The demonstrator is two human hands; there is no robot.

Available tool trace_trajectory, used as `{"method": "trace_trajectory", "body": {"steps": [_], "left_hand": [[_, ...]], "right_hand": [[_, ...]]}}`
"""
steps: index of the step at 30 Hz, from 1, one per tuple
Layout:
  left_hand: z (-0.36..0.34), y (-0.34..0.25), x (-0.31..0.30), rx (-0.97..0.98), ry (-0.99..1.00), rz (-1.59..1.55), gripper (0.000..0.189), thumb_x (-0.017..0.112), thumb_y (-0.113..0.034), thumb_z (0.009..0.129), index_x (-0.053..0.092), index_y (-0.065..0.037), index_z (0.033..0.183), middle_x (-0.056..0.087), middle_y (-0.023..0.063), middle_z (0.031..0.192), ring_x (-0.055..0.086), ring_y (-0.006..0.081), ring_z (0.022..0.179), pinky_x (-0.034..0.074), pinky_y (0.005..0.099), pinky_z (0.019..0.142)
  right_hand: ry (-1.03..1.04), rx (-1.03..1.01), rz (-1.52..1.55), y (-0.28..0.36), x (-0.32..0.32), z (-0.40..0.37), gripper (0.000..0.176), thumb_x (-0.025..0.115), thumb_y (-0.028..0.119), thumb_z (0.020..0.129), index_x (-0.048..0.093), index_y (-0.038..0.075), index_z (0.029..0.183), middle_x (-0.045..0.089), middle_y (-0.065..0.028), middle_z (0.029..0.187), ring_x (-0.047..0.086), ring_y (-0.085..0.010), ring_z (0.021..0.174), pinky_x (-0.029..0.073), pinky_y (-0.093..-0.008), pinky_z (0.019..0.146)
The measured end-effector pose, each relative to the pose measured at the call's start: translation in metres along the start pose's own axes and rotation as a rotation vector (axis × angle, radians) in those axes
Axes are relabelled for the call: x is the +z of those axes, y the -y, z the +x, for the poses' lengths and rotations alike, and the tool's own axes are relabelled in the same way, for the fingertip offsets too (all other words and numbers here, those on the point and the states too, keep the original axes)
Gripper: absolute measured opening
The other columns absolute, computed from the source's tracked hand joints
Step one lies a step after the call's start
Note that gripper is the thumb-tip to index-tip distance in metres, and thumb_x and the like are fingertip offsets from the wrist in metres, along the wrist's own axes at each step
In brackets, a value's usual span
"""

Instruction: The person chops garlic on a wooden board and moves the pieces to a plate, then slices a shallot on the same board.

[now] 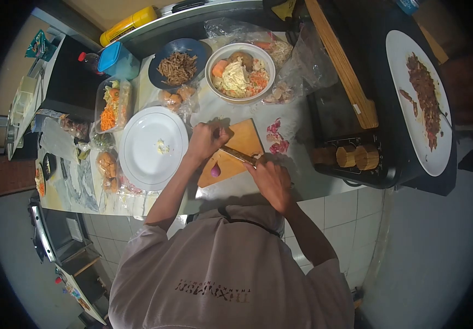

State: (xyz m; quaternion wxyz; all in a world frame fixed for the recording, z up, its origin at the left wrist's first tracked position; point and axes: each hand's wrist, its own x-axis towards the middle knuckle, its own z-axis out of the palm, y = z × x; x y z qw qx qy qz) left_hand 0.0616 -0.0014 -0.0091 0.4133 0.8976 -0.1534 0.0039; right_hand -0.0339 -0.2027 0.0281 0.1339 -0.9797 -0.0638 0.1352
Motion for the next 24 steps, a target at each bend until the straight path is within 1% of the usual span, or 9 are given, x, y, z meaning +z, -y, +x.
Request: {"method": "trace_trajectory", "body": {"steps": [3, 9, 12, 13, 14, 15, 17, 21, 24], "left_hand": [[-0.001, 0.004, 0.005, 0.002, -0.046, 0.022, 0.009, 0.069, -0.009, 0.071, 0.065, -0.001, 0.069, 0.064, 0.0141, 0.064, 0.065, 0.0315, 0.061, 0.052, 0.0370, 0.061], [-0.001, 0.004, 0.006, -0.012, -0.080, -0.006, 0.010, 0.069, -0.009, 0.071, 0.065, 0.000, 0.071, 0.062, 0.0153, 0.063, 0.065, 0.0328, 0.061, 0.053, 0.0376, 0.062], [-0.003, 0.006, 0.010, -0.028, -0.094, 0.016, 0.009, 0.069, -0.010, 0.071, 0.065, -0.001, 0.071, 0.062, 0.0151, 0.062, 0.065, 0.0330, 0.061, 0.053, 0.0380, 0.061], [-0.003, 0.008, 0.015, 0.023, -0.081, 0.076, 0.010, 0.069, -0.011, 0.071, 0.065, -0.002, 0.071, 0.062, 0.0151, 0.062, 0.065, 0.0330, 0.061, 0.053, 0.0381, 0.061], [-0.001, 0.011, 0.017, 0.079, -0.077, 0.138, 0.010, 0.069, -0.011, 0.071, 0.065, -0.002, 0.071, 0.062, 0.0151, 0.062, 0.065, 0.0330, 0.060, 0.053, 0.0382, 0.061], [0.000, 0.009, 0.014, 0.079, -0.085, 0.140, 0.010, 0.069, -0.011, 0.071, 0.065, -0.002, 0.071, 0.062, 0.0151, 0.062, 0.065, 0.0330, 0.060, 0.053, 0.0382, 0.061], [0.002, 0.003, 0.012, 0.059, -0.056, 0.151, 0.009, 0.068, -0.011, 0.071, 0.065, -0.002, 0.070, 0.062, 0.0151, 0.061, 0.064, 0.0331, 0.060, 0.053, 0.0385, 0.060], [0.003, 0.004, 0.010, 0.050, -0.107, 0.077, 0.010, 0.068, -0.011, 0.071, 0.064, -0.002, 0.069, 0.062, 0.0156, 0.062, 0.064, 0.0334, 0.060, 0.053, 0.0384, 0.060], [0.002, 0.005, 0.009, -0.003, -0.109, 0.034, 0.011, 0.069, -0.011, 0.070, 0.064, -0.002, 0.067, 0.062, 0.0165, 0.062, 0.064, 0.0339, 0.060, 0.053, 0.0381, 0.060]], "right_hand": [[-0.043, -0.026, 0.003, -0.003, 0.000, 0.002, 0.048, 0.052, 0.044, 0.095, 0.069, 0.003, 0.076, 0.064, -0.0179, 0.065, 0.066, -0.0354, 0.059, 0.051, -0.0440, 0.052], [-0.059, -0.051, -0.016, 0.000, -0.005, 0.000, 0.048, 0.053, 0.044, 0.094, 0.068, 0.002, 0.074, 0.063, -0.0175, 0.062, 0.066, -0.0345, 0.059, 0.052, -0.0429, 0.052], [-0.012, -0.028, -0.010, -0.004, 0.003, 0.003, 0.048, 0.054, 0.044, 0.094, 0.067, 0.002, 0.074, 0.064, -0.0171, 0.063, 0.066, -0.0347, 0.059, 0.052, -0.0424, 0.052], [-0.006, -0.026, -0.009, -0.005, 0.012, 0.000, 0.048, 0.054, 0.044, 0.094, 0.067, 0.002, 0.074, 0.064, -0.0171, 0.063, 0.066, -0.0347, 0.059, 0.052, -0.0424, 0.052], [-0.048, -0.022, -0.040, -0.008, 0.020, 0.000, 0.048, 0.053, 0.044, 0.094, 0.067, 0.002, 0.075, 0.064, -0.0168, 0.063, 0.066, -0.0348, 0.059, 0.052, -0.0422, 0.052], [-0.091, -0.020, -0.069, -0.007, 0.021, 0.002, 0.048, 0.053, 0.044, 0.094, 0.067, 0.002, 0.075, 0.064, -0.0165, 0.064, 0.067, -0.0349, 0.060, 0.052, -0.0420, 0.052], [-0.092, -0.020, -0.051, -0.007, 0.020, 0.001, 0.048, 0.053, 0.043, 0.094, 0.067, 0.002, 0.075, 0.064, -0.0173, 0.064, 0.067, -0.0348, 0.060, 0.052, -0.0418, 0.051], [-0.060, -0.050, -0.002, 0.003, -0.010, 0.001, 0.048, 0.055, 0.043, 0.094, 0.066, 0.000, 0.074, 0.063, -0.0190, 0.063, 0.066, -0.0344, 0.060, 0.052, -0.0412, 0.050], [-0.026, -0.068, -0.032, -0.005, -0.002, 0.007, 0.047, 0.056, 0.043, 0.093, 0.066, 0.000, 0.074, 0.063, -0.0188, 0.063, 0.066, -0.0343, 0.059, 0.052, -0.0409, 0.051]]}}
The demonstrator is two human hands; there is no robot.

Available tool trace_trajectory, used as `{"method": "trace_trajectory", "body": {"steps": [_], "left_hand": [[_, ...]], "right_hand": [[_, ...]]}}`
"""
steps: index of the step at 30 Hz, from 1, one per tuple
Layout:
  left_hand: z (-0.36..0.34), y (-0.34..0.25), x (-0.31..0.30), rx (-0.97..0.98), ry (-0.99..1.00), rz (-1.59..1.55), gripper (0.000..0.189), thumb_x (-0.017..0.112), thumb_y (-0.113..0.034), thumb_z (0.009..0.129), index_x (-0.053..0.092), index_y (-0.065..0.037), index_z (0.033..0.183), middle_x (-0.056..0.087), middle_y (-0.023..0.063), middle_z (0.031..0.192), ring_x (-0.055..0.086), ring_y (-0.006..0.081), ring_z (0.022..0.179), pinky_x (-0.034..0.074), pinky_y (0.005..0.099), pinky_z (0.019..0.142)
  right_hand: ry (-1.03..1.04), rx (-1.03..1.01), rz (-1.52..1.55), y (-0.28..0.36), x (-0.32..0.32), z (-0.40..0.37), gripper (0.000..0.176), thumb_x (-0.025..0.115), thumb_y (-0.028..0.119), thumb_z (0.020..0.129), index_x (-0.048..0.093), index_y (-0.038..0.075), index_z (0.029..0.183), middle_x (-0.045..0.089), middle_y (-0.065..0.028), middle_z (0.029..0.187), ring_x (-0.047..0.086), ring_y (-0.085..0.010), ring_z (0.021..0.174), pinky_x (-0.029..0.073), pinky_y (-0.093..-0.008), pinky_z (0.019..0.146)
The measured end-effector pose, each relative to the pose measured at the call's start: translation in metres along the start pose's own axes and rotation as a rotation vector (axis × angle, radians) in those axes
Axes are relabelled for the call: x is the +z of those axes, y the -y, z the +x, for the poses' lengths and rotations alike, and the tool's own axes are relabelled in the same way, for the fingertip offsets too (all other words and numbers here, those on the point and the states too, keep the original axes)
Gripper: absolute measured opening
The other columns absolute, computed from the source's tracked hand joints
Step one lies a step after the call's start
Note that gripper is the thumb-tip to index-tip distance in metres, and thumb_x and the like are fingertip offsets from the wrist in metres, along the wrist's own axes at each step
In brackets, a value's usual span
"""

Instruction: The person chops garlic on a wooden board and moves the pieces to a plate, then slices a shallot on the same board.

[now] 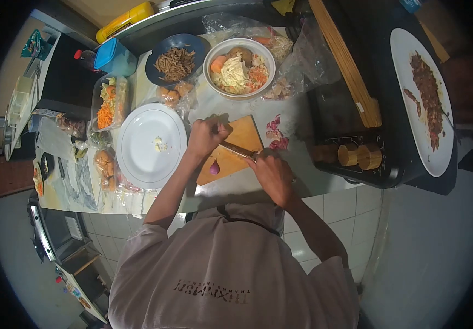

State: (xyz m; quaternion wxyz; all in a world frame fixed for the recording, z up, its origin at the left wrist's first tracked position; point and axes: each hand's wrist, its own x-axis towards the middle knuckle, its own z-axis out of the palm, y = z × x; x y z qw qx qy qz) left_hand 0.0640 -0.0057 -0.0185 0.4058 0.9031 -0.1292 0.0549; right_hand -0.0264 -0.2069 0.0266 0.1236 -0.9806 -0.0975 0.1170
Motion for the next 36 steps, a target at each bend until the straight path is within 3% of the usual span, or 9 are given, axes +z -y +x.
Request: {"method": "trace_trajectory", "body": {"steps": [4, 9, 13, 21, 26, 33, 36], "left_hand": [[0.000, 0.002, 0.005, 0.066, -0.019, 0.094, 0.011, 0.067, -0.010, 0.071, 0.063, -0.001, 0.066, 0.061, 0.0171, 0.062, 0.064, 0.0345, 0.059, 0.052, 0.0385, 0.059], [0.002, 0.001, 0.002, 0.036, -0.050, -0.029, 0.013, 0.067, -0.012, 0.071, 0.063, -0.003, 0.062, 0.061, 0.0181, 0.062, 0.063, 0.0353, 0.058, 0.052, 0.0398, 0.058], [0.002, 0.003, 0.006, 0.058, -0.021, 0.063, 0.013, 0.068, -0.011, 0.070, 0.062, -0.002, 0.063, 0.061, 0.0180, 0.062, 0.063, 0.0350, 0.058, 0.052, 0.0397, 0.058], [0.002, -0.002, 0.000, -0.013, 0.004, -0.036, 0.013, 0.070, -0.011, 0.070, 0.063, -0.001, 0.067, 0.062, 0.0159, 0.062, 0.064, 0.0339, 0.060, 0.052, 0.0384, 0.060], [-0.003, -0.004, 0.003, 0.039, -0.011, 0.032, 0.012, 0.070, -0.011, 0.070, 0.063, -0.001, 0.067, 0.062, 0.0152, 0.062, 0.064, 0.0333, 0.059, 0.052, 0.0373, 0.059], [-0.002, 0.001, 0.005, 0.054, -0.015, 0.012, 0.010, 0.067, -0.009, 0.072, 0.065, 0.000, 0.070, 0.063, 0.0168, 0.064, 0.065, 0.0334, 0.058, 0.052, 0.0381, 0.059], [-0.003, 0.001, 0.006, 0.047, -0.013, 0.025, 0.011, 0.068, -0.010, 0.071, 0.063, -0.001, 0.068, 0.062, 0.0160, 0.062, 0.064, 0.0336, 0.059, 0.052, 0.0379, 0.059]], "right_hand": [[-0.104, 0.004, -0.007, -0.003, 0.018, -0.001, 0.047, 0.057, 0.043, 0.092, 0.067, 0.002, 0.074, 0.063, -0.0178, 0.063, 0.066, -0.0337, 0.059, 0.052, -0.0406, 0.050], [0.032, 0.044, 0.004, 0.008, -0.015, 0.000, 0.049, 0.056, 0.045, 0.093, 0.066, 0.000, 0.074, 0.064, -0.0195, 0.065, 0.066, -0.0352, 0.061, 0.052, -0.0416, 0.051], [-0.004, 0.058, 0.064, -0.003, 0.016, 0.001, 0.050, 0.054, 0.045, 0.094, 0.066, 0.000, 0.075, 0.064, -0.0197, 0.065, 0.067, -0.0360, 0.062, 0.053, -0.0429, 0.053], [0.020, 0.042, 0.036, 0.012, -0.018, -0.005, 0.050, 0.051, 0.044, 0.096, 0.068, 0.002, 0.076, 0.064, -0.0198, 0.066, 0.066, -0.0373, 0.064, 0.053, -0.0442, 0.055], [-0.021, 0.059, 0.034, 0.004, 0.018, -0.013, 0.049, 0.050, 0.044, 0.096, 0.069, 0.003, 0.077, 0.064, -0.0197, 0.066, 0.067, -0.0371, 0.064, 0.053, -0.0438, 0.055], [-0.015, 0.008, 0.018, 0.005, -0.005, -0.008, 0.048, 0.051, 0.045, 0.095, 0.069, 0.003, 0.079, 0.064, -0.0191, 0.064, 0.066, -0.0371, 0.061, 0.052, -0.0439, 0.053], [-0.050, 0.051, 0.025, 0.000, 0.016, -0.006, 0.048, 0.052, 0.044, 0.094, 0.069, 0.003, 0.076, 0.063, -0.0187, 0.063, 0.066, -0.0367, 0.060, 0.052, -0.0432, 0.053]]}}
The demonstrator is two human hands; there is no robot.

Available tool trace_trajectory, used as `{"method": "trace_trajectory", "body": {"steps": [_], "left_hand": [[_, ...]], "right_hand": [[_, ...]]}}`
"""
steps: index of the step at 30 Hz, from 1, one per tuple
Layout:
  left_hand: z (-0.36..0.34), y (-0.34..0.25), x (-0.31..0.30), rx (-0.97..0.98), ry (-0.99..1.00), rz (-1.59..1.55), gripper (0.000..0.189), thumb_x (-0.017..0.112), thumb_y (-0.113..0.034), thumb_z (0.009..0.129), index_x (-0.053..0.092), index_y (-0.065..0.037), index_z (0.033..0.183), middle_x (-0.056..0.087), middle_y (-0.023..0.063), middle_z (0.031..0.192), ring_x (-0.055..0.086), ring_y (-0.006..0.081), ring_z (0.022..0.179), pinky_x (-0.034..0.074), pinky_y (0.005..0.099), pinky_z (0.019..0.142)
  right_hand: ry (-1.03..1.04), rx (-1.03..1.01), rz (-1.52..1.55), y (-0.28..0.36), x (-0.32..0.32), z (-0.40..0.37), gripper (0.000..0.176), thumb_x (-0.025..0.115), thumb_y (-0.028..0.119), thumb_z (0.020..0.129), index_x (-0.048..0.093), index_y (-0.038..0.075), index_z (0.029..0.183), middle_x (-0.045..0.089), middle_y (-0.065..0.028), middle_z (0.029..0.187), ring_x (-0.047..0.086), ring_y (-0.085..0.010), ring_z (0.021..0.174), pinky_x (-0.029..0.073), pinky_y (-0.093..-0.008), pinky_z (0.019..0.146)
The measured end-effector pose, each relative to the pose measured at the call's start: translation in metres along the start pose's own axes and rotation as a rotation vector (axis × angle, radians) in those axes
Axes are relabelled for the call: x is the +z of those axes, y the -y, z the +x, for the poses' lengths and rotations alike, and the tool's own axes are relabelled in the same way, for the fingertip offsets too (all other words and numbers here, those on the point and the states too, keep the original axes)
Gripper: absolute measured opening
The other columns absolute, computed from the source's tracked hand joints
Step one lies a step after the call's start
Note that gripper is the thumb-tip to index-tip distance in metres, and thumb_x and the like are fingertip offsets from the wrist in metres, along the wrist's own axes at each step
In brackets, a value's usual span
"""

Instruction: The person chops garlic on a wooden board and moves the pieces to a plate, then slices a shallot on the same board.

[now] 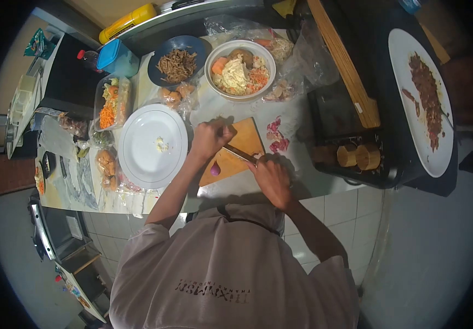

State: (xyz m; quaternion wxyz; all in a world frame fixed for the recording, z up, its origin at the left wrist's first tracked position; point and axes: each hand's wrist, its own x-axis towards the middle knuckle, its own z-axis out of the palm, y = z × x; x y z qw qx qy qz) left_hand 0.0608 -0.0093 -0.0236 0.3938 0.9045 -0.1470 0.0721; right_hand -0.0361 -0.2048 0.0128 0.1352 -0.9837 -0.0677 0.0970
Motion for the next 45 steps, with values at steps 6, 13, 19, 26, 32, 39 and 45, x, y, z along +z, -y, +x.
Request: {"method": "trace_trajectory", "body": {"steps": [6, 13, 19, 26, 32, 39, 45], "left_hand": [[0.000, 0.001, 0.001, 0.016, -0.031, -0.013, 0.011, 0.068, -0.010, 0.071, 0.063, -0.001, 0.068, 0.062, 0.0158, 0.062, 0.064, 0.0338, 0.058, 0.052, 0.0385, 0.059], [0.003, 0.003, -0.003, 0.003, -0.011, -0.018, 0.012, 0.069, -0.011, 0.072, 0.064, -0.001, 0.068, 0.062, 0.0169, 0.062, 0.064, 0.0335, 0.058, 0.052, 0.0383, 0.059], [0.004, -0.001, -0.006, 0.022, 0.004, -0.018, 0.014, 0.068, -0.010, 0.073, 0.062, 0.002, 0.071, 0.062, 0.0192, 0.062, 0.063, 0.0363, 0.057, 0.050, 0.0399, 0.057], [0.002, 0.000, -0.006, -0.041, -0.027, -0.047, 0.014, 0.070, -0.011, 0.072, 0.062, 0.001, 0.071, 0.062, 0.0179, 0.062, 0.064, 0.0353, 0.058, 0.052, 0.0390, 0.058], [0.011, -0.001, -0.007, 0.004, 0.013, 0.047, 0.015, 0.070, -0.011, 0.071, 0.063, 0.002, 0.070, 0.063, 0.0182, 0.062, 0.065, 0.0323, 0.058, 0.052, 0.0369, 0.058], [0.018, -0.009, -0.011, -0.061, 0.021, -0.043, 0.014, 0.070, -0.011, 0.070, 0.064, 0.002, 0.068, 0.063, 0.0189, 0.063, 0.065, 0.0340, 0.060, 0.053, 0.0396, 0.062], [0.014, -0.004, 0.000, 0.000, 0.051, 0.031, 0.013, 0.070, -0.011, 0.072, 0.064, 0.000, 0.069, 0.063, 0.0185, 0.064, 0.066, 0.0341, 0.062, 0.053, 0.0399, 0.062]], "right_hand": [[0.030, -0.048, 0.010, 0.005, -0.025, 0.003, 0.050, 0.053, 0.045, 0.094, 0.067, 0.002, 0.073, 0.063, -0.0188, 0.063, 0.066, -0.0363, 0.060, 0.052, -0.0428, 0.052], [0.020, -0.042, -0.034, 0.002, -0.015, 0.005, 0.049, 0.054, 0.045, 0.094, 0.066, 0.002, 0.073, 0.063, -0.0191, 0.065, 0.066, -0.0349, 0.058, 0.051, -0.0413, 0.050], [-0.036, -0.056, -0.035, -0.002, -0.002, 0.008, 0.050, 0.054, 0.047, 0.093, 0.067, 0.003, 0.073, 0.064, -0.0182, 0.066, 0.066, -0.0333, 0.058, 0.052, -0.0407, 0.050], [-0.003, -0.048, -0.026, -0.004, -0.005, 0.011, 0.050, 0.052, 0.048, 0.093, 0.070, 0.005, 0.075, 0.064, -0.0167, 0.063, 0.066, -0.0344, 0.059, 0.052, -0.0422, 0.053], [0.047, 0.007, -0.034, -0.002, -0.015, 0.017, 0.051, 0.052, 0.050, 0.093, 0.071, 0.005, 0.077, 0.066, -0.0178, 0.070, 0.067, -0.0355, 0.067, 0.053, -0.0436, 0.060], [-0.041, -0.049, -0.026, -0.014, -0.014, 0.023, 0.050, 0.053, 0.050, 0.092, 0.070, 0.005, 0.078, 0.066, -0.0183, 0.071, 0.067, -0.0364, 0.069, 0.053, -0.0444, 0.061], [-0.036, 0.019, 0.045, -0.014, 0.003, 0.010, 0.053, 0.052, 0.052, 0.092, 0.070, 0.003, 0.080, 0.065, -0.0203, 0.071, 0.067, -0.0386, 0.069, 0.053, -0.0468, 0.059]]}}
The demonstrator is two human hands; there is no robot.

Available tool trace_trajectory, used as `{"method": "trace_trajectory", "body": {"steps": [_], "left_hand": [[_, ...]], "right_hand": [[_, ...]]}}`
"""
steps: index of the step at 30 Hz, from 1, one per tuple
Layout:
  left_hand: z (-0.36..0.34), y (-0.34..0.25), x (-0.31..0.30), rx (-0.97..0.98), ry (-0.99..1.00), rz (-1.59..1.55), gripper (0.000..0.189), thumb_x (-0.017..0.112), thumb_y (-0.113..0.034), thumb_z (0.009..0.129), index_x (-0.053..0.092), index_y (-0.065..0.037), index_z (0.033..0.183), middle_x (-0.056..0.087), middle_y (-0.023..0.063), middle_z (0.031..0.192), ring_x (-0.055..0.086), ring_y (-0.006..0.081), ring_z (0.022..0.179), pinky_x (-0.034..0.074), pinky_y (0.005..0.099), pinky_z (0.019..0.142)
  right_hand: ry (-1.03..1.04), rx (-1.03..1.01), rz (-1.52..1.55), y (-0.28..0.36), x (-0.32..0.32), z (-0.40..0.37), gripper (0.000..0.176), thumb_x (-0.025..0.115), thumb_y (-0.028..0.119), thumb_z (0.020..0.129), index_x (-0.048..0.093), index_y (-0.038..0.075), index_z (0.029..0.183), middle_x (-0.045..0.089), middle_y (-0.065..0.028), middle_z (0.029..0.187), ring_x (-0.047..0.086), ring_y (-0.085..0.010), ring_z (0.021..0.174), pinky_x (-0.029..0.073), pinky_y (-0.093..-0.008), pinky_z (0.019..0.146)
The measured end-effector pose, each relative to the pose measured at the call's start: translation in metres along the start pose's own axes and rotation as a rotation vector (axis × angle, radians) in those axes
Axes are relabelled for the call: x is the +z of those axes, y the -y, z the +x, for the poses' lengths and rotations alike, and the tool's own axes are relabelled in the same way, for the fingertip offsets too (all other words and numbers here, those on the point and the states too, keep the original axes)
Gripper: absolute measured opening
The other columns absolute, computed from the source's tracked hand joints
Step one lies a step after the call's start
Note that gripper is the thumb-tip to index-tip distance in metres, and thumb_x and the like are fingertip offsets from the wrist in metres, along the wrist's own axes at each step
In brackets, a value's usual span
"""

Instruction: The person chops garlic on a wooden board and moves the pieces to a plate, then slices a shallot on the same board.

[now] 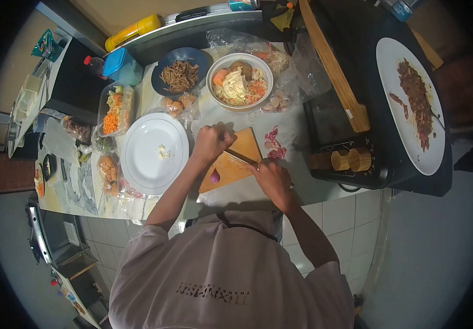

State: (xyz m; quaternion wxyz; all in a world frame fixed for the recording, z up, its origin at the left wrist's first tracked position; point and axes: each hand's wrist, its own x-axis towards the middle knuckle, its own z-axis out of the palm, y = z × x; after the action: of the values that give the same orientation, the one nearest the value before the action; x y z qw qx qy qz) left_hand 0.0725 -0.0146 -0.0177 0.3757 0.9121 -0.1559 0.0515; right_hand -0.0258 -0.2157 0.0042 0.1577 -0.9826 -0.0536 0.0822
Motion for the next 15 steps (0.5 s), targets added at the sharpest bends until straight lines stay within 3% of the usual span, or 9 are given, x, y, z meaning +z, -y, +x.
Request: {"method": "trace_trajectory", "body": {"steps": [3, 11, 15], "left_hand": [[-0.002, 0.000, -0.003, -0.002, 0.044, -0.014, 0.013, 0.070, -0.010, 0.073, 0.065, 0.001, 0.072, 0.064, 0.0182, 0.066, 0.067, 0.0325, 0.064, 0.052, 0.0387, 0.063], [-0.001, -0.012, -0.019, 0.035, 0.039, -0.217, 0.014, 0.068, -0.008, 0.076, 0.059, 0.002, 0.071, 0.062, 0.0164, 0.066, 0.063, 0.0328, 0.062, 0.050, 0.0386, 0.061], [0.003, -0.017, -0.033, -0.061, 0.066, -0.268, 0.013, 0.067, -0.007, 0.078, 0.059, 0.003, 0.077, 0.063, 0.0176, 0.069, 0.063, 0.0318, 0.062, 0.049, 0.0369, 0.061]], "right_hand": [[0.171, 0.068, 0.010, 0.002, -0.006, 0.002, 0.056, 0.051, 0.053, 0.093, 0.069, 0.001, 0.083, 0.065, -0.0217, 0.072, 0.067, -0.0396, 0.071, 0.053, -0.0474, 0.059], [0.133, 0.109, 0.094, 0.006, 0.000, -0.015, 0.056, 0.046, 0.050, 0.096, 0.070, 0.001, 0.082, 0.065, -0.0234, 0.074, 0.066, -0.0427, 0.074, 0.053, -0.0484, 0.066], [0.132, 0.098, 0.037, 0.010, -0.003, -0.015, 0.055, 0.045, 0.048, 0.097, 0.070, 0.002, 0.081, 0.065, -0.0233, 0.076, 0.066, -0.0415, 0.073, 0.053, -0.0479, 0.065]]}}
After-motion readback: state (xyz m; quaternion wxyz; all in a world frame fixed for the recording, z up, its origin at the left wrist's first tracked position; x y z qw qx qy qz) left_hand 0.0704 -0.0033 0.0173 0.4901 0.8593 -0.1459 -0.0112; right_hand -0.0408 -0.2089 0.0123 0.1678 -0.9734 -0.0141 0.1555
